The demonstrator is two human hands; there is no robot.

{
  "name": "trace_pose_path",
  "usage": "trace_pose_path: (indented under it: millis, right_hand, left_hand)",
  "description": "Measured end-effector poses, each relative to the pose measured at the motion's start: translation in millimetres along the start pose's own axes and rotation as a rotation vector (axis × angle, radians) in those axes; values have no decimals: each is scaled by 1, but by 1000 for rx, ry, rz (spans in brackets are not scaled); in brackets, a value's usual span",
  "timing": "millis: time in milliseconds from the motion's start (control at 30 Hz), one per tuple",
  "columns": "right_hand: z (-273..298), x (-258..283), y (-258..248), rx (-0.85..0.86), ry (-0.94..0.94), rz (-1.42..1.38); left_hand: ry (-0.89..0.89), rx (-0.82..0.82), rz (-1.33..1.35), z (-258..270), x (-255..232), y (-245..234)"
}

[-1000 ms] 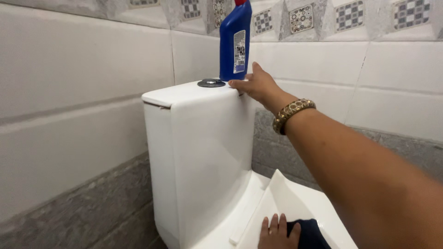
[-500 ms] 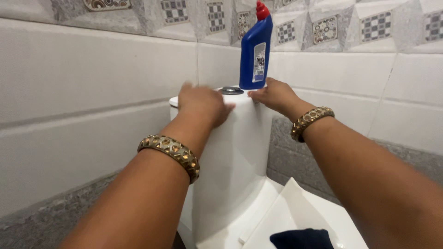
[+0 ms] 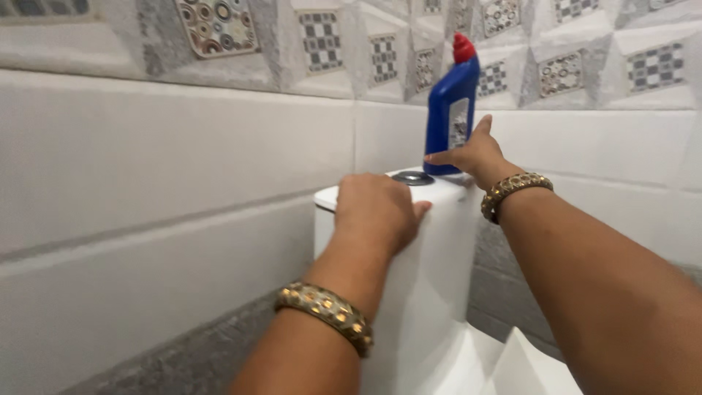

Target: The person scrubs the inside of a toilet bowl with a pink brush and rinses it with a handheld bidet sprayer. They then wipe the toilet tank and seat with a dark cloth and apply blue cleaning liquid to the exterior surfaces.

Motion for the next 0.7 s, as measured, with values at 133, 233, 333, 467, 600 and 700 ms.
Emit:
trace_pose_path:
  millis: [133,233,333,467,600,700]
  right_hand:
    - [-10,2,18,-20,63,151]
    - [-14,1,23,-56,87,218]
    - [-21,-2,26,0,97,78]
    - [-27,-2,31,12,77,-12]
    - [-24,0,31,35,72,-84]
    - [-7,-4,18,-15,59,-110]
  left_hand:
    - [23,-26,11,0,-1,3]
    - [44,-74,31,1,-1,4]
    - [44,-43,76,0,0,7]
    - [57,-63,84,0,-1,9]
    - [75,-79,96,-5,-2,12]
    - [75,-73,126,-8,-1,17]
Point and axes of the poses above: each hand's wrist, its own z-axis away from the middle knuckle, its own y-axis out of the palm, x = y × z, the point moved 5 cm from there along -z, towards the middle knuckle, and after that the axes turned 11 degrees about y, right-handed, at the moved point
